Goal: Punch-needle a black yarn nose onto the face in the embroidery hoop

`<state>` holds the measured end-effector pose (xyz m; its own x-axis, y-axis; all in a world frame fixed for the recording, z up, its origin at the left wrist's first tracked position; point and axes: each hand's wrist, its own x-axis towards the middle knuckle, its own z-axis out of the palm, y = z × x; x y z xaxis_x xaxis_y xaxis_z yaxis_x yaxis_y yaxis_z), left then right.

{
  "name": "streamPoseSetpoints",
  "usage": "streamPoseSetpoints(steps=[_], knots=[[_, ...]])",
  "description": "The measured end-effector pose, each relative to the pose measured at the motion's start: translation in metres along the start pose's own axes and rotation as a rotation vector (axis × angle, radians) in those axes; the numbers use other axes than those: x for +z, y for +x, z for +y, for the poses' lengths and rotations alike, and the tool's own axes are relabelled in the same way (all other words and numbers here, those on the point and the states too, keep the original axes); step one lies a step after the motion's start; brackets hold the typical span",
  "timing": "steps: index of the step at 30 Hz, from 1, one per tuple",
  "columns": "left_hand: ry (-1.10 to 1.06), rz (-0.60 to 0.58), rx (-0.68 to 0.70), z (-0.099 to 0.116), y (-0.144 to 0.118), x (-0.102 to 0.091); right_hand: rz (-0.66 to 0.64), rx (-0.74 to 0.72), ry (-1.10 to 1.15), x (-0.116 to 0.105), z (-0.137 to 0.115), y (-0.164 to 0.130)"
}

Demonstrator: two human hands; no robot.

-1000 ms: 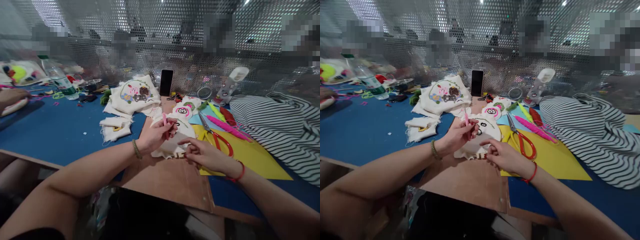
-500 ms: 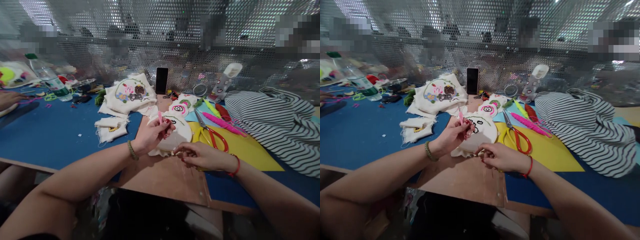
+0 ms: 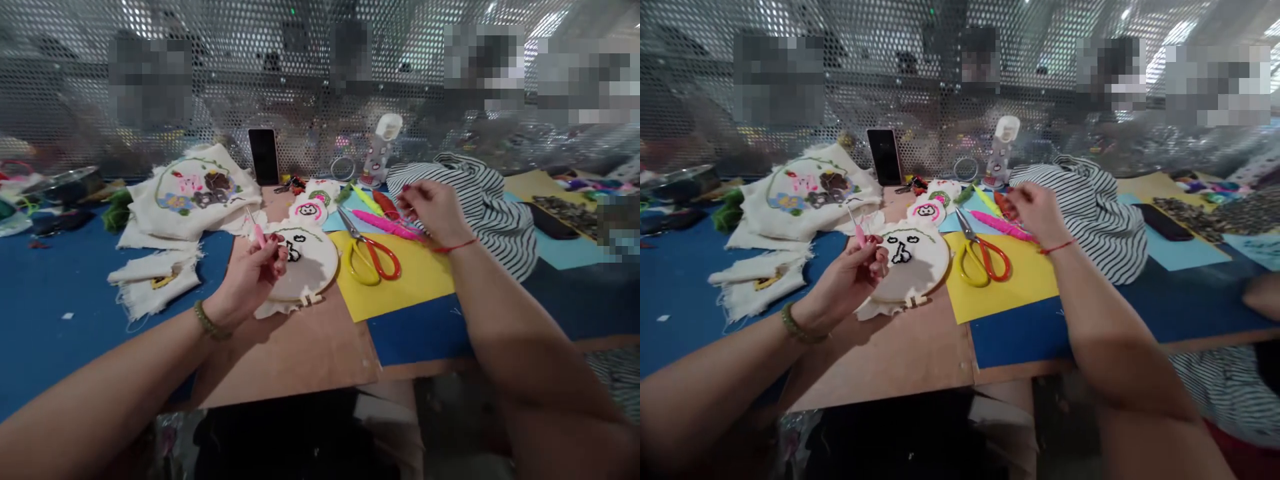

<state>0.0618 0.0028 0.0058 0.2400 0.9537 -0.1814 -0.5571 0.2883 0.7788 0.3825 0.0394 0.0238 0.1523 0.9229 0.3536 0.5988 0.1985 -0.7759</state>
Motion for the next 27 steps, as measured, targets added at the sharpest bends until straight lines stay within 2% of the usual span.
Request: streamPoseSetpoints(steps=[1, 2, 4, 6, 10, 13, 17, 21, 25, 27], knots=[[-0.023, 0.011, 0.008, 0.003, -0.001, 0.001, 0.156, -0.023, -0.141, -0.008, 0.016, 0.01], [-0.048, 0.018, 0.024, 0.006, -0.001, 0.002, 0.213, -0.057, -0.266, -0.013, 0.032, 0.018], [-0.088, 0.035, 0.073, 0.014, -0.003, 0.003, 0.14, -0.147, -0.429, -0.013, 0.057, 0.026], [-0.109, 0.053, 0.137, 0.023, -0.003, 0.004, 0.042, -0.211, -0.47, -0.003, 0.072, 0.026], [-0.116, 0.068, 0.219, 0.033, -0.001, 0.003, -0.122, -0.278, -0.654, 0.024, 0.08, 0.021], [-0.087, 0.085, 0.197, 0.03, 0.001, 0.001, -0.196, -0.227, -0.777, 0.033, 0.077, 0.019], [-0.056, 0.078, 0.168, 0.023, 0.002, -0.001, -0.158, -0.1, -0.625, 0.03, 0.066, 0.015], [-0.052, 0.087, 0.151, 0.022, 0.003, -0.003, -0.061, -0.058, -0.444, 0.024, 0.051, 0.01], [-0.047, 0.099, 0.129, 0.021, 0.006, -0.004, 0.088, 0.023, -0.139, 0.018, 0.042, 0.011], [-0.04, 0.101, 0.115, 0.02, 0.006, -0.004, 0.115, 0.081, 0.034, 0.016, 0.04, 0.014]])
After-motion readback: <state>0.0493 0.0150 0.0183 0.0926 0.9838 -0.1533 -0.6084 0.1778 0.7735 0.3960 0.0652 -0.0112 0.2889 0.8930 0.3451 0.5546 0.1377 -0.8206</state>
